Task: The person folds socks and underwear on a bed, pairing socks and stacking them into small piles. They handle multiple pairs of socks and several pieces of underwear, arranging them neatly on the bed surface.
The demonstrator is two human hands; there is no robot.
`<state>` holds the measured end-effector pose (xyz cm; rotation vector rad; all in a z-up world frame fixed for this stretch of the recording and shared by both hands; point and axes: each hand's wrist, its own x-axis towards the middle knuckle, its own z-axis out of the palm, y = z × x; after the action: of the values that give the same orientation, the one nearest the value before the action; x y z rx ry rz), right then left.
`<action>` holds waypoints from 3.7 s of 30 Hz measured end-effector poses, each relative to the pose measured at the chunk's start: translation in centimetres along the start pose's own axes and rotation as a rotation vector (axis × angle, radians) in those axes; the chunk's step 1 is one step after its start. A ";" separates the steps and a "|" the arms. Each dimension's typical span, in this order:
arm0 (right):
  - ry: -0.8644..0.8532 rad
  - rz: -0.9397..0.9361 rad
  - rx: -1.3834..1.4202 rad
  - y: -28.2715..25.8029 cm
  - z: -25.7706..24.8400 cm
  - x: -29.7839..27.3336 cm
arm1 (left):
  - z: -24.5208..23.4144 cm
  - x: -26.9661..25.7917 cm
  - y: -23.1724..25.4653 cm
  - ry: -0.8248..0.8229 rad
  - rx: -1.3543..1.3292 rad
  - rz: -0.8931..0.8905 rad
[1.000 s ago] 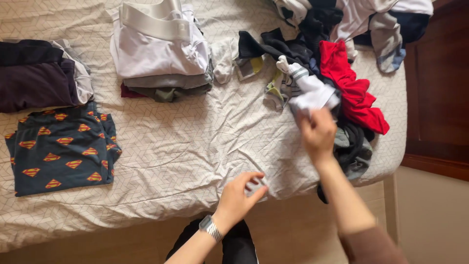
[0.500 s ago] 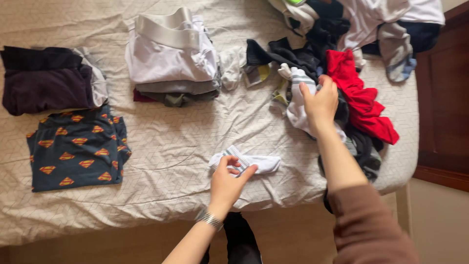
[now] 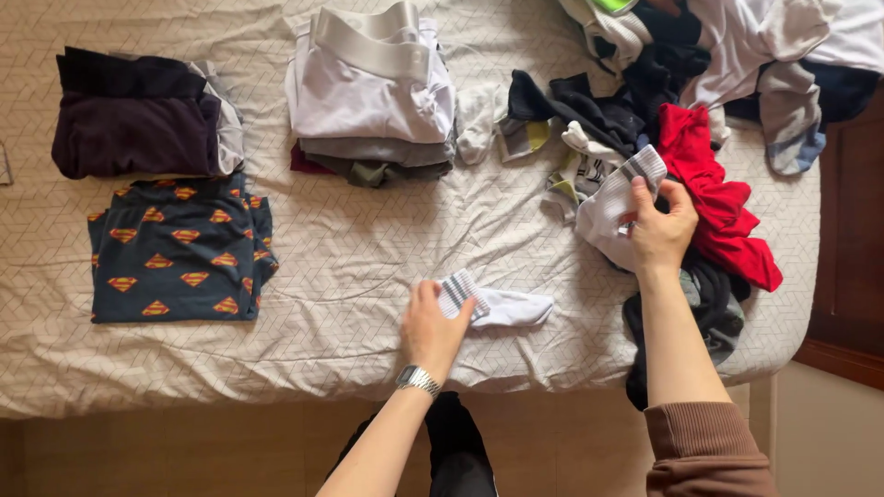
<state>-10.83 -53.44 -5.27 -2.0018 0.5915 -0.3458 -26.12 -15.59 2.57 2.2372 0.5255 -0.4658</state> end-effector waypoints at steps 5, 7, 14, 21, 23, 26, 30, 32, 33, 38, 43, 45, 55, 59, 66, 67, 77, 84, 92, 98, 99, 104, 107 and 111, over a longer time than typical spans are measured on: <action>0.277 -0.316 -0.172 -7.3 -1.4 -7.2 | 3.6 1.7 0.0 -0.097 0.118 -0.035; 0.327 -0.407 -0.262 -11.6 -1.7 -12.1 | 4.2 2.5 -0.1 -0.132 0.162 -0.088; -0.226 0.058 -0.351 -16.5 2.2 -27.8 | -0.1 0.2 -2.2 -0.258 -0.369 -0.095; -0.767 0.303 -0.049 -20.8 5.2 -33.6 | -6.6 -6.3 -4.6 -0.261 -0.563 -0.062; -0.720 0.225 0.010 -20.8 5.5 -35.0 | -7.5 -7.2 -5.0 -0.224 -0.569 -0.004; -0.637 0.186 0.064 -20.5 5.4 -36.6 | -8.0 -8.8 -6.2 -0.182 -0.721 -0.084; -0.582 0.441 0.191 -19.0 5.7 -38.2 | -8.7 -9.6 -6.6 -0.246 -1.540 -0.551; -0.562 0.603 0.512 -17.4 6.3 -39.5 | -10.2 -9.0 -6.5 -0.248 -1.499 -0.565; -0.520 0.772 0.830 -16.6 6.5 -40.2 | -10.9 -8.8 -6.5 -0.259 -1.451 -0.591; -0.431 1.200 0.922 -22.0 7.8 -40.5 | -9.6 -7.2 -7.9 -0.197 -1.329 -0.644; -0.505 0.851 0.616 -18.3 9.6 -40.9 | -9.4 -6.8 -9.8 -0.041 -1.532 -0.619; -0.527 0.918 0.667 -18.6 10.1 -40.4 | -10.0 -6.8 -10.5 -0.260 -1.520 -0.403; -0.637 1.057 0.628 -21.2 13.7 -39.1 | -10.4 -3.4 -11.2 -0.133 -1.321 -0.382; -0.718 0.518 0.327 -19.9 16.1 -37.9 | -11.7 -2.3 -10.7 -0.014 -1.532 -0.492; -0.928 0.714 0.373 -26.6 16.3 -35.4 | -9.2 5.0 -16.5 0.008 -1.308 -0.165; -0.926 0.714 0.371 -27.2 17.0 -35.7 | -9.9 5.5 -15.9 0.006 -1.310 -0.165; -0.890 0.114 0.188 -16.6 25.9 -33.5 | -12.5 6.6 -15.0 0.527 0.060 0.446; 0.117 -0.580 -0.468 -10.4 14.3 -14.9 | -9.7 9.2 -17.5 0.400 0.503 0.557; -0.120 -0.457 -0.563 -4.7 12.1 -10.0 | -8.7 5.2 -7.3 0.360 0.314 0.657; -0.606 0.037 0.088 -13.1 11.7 -19.1 | -3.2 6.6 -1.4 -0.072 -0.275 0.462; -0.687 0.128 0.145 -12.4 11.7 -19.5 | -1.4 7.6 -2.1 -0.108 -0.212 0.412; -0.368 0.247 0.282 -10.1 14.3 -12.4 | -3.2 6.5 -1.9 -0.084 -0.215 0.418; -0.242 0.414 0.355 -8.0 17.7 -7.3 | -4.1 5.3 -1.6 -0.019 -0.258 0.493; -0.120 0.550 0.374 -1.0 23.6 -1.4 | -3.3 5.4 -1.6 -0.030 -0.287 0.441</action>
<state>-0.53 -34.79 -15.67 -1.4229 0.8964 0.0038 -21.82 -10.86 1.07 1.9866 0.0666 -0.1800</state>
